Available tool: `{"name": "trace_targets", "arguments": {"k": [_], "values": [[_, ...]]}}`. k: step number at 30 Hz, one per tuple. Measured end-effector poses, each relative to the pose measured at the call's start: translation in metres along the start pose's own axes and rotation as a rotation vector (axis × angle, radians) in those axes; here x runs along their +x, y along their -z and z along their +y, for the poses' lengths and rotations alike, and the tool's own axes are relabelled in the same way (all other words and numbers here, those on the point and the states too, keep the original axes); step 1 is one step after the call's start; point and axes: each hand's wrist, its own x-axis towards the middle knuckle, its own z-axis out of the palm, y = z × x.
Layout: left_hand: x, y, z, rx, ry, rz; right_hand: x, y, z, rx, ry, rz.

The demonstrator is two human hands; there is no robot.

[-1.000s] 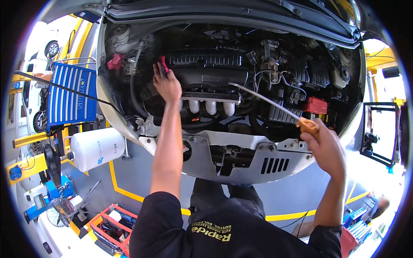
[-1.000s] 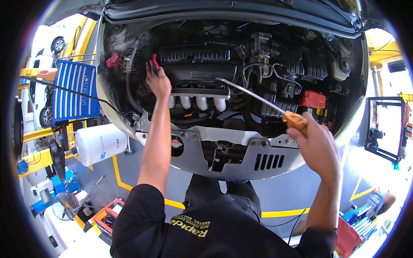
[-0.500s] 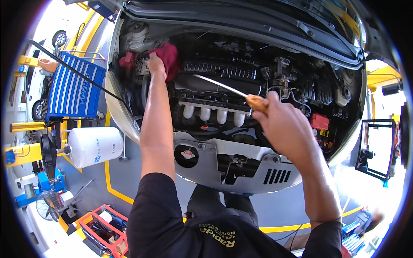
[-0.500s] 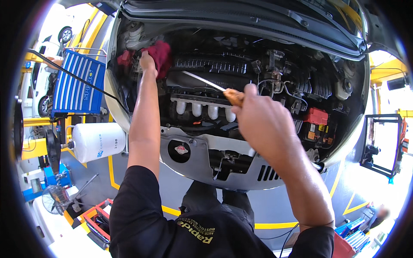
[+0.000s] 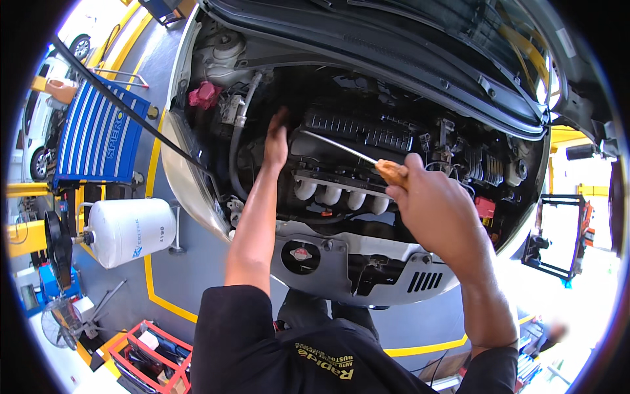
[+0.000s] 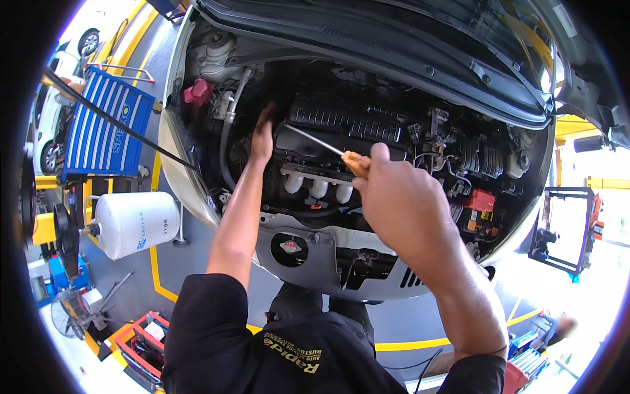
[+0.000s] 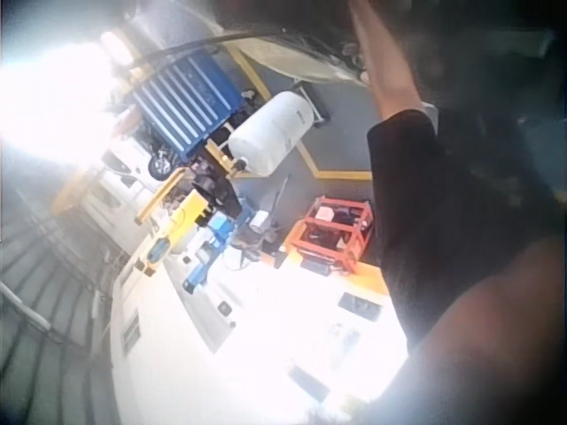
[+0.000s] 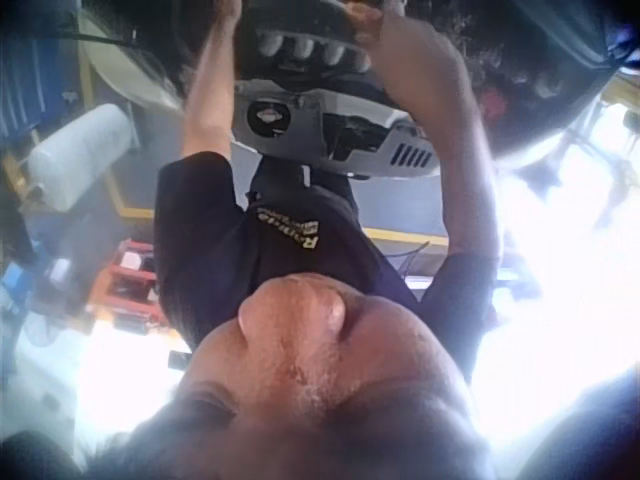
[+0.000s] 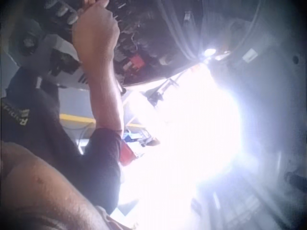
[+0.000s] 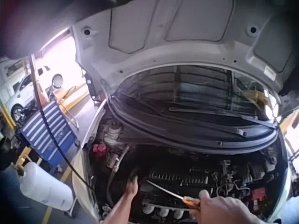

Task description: The person checks the engine oil level using the dipstick, wipes it with a cloth, and reinserts it. They then pour oil from a yellow bottle into the engine and check the tire pressure using a gauge on two front tires.

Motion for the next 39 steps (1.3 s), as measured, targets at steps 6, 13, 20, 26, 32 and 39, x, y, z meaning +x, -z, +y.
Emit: {"name": "trace_targets", "arguments": {"k": [6,13,20,26,32,39], "values": [[-0.036,-0.009,0.0,0.222,0.207,0.089,-0.001,-0.005,-0.035,-0.076,0.1,-0.046],[0.041,-0.006,0.014,0.321,-0.188,-0.339,0.031,0.014,-0.052,-0.095,0.018,0.072],[0.055,-0.008,0.031,0.681,-0.248,-0.38,0.033,0.027,-0.051,-0.124,0.025,-0.016],[0.056,-0.009,0.041,0.602,-0.188,-0.307,0.023,0.045,-0.033,-0.129,0.047,0.088],[0.096,-0.008,0.05,0.775,0.015,-0.203,0.006,0.041,-0.013,-0.005,0.02,0.036],[0.068,-0.014,0.031,0.712,0.028,-0.455,0.0,0.026,0.007,-0.028,0.016,0.056]]}}
